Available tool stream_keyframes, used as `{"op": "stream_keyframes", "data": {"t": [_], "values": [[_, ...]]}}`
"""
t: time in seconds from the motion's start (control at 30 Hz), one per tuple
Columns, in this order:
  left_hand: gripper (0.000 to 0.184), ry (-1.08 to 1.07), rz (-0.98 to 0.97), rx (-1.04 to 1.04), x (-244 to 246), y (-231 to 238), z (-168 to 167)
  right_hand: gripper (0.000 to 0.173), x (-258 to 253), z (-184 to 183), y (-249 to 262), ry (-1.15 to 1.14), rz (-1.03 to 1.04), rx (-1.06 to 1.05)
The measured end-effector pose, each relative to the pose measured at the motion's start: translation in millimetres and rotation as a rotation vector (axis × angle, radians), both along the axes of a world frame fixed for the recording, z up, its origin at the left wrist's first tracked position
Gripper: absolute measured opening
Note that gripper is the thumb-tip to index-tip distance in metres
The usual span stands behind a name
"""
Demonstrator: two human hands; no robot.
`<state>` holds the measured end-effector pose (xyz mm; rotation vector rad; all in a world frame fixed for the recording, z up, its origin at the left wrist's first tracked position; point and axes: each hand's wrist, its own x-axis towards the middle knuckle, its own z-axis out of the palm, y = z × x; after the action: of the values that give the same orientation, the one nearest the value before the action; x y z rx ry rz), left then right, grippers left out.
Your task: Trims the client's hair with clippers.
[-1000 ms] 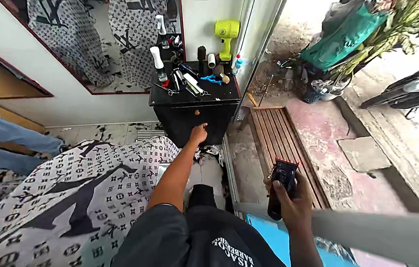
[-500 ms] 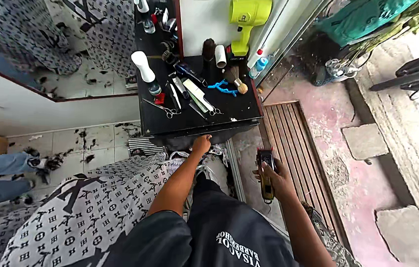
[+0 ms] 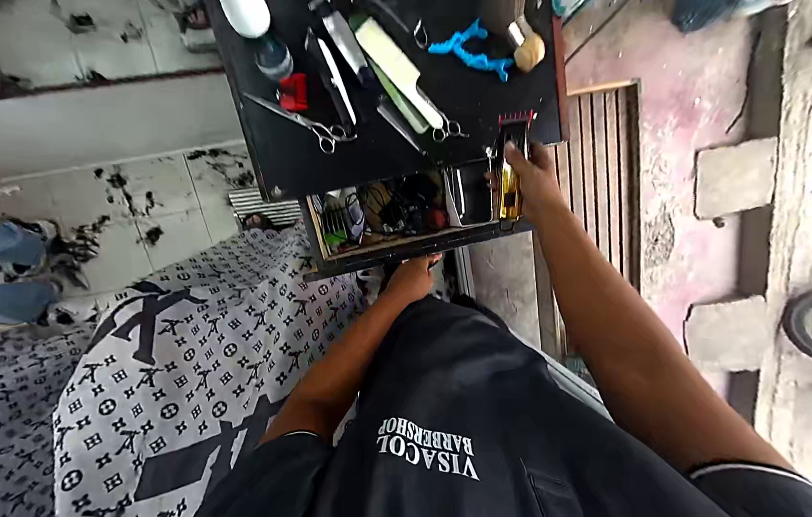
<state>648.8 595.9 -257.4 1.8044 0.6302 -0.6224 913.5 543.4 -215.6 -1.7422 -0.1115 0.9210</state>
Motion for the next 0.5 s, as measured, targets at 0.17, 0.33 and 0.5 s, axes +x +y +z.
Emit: {"op": "stream_keyframes", "data": {"t": [0.17,0.33,0.5], "values": [[0.039,-0.088,0.08,0.028,-15,24,45,0.05,13,-18,17,0.013,-0.026,0.026],[0.048,0.109,0.035,0.284,-28,53,30,0.049,19,-20,22,0.054,-0.046,0.046],[0.048,0.183,-0.05,0.26,-36,42,27,0.045,21,-19,24,0.066,-0.055,0.013]]}}
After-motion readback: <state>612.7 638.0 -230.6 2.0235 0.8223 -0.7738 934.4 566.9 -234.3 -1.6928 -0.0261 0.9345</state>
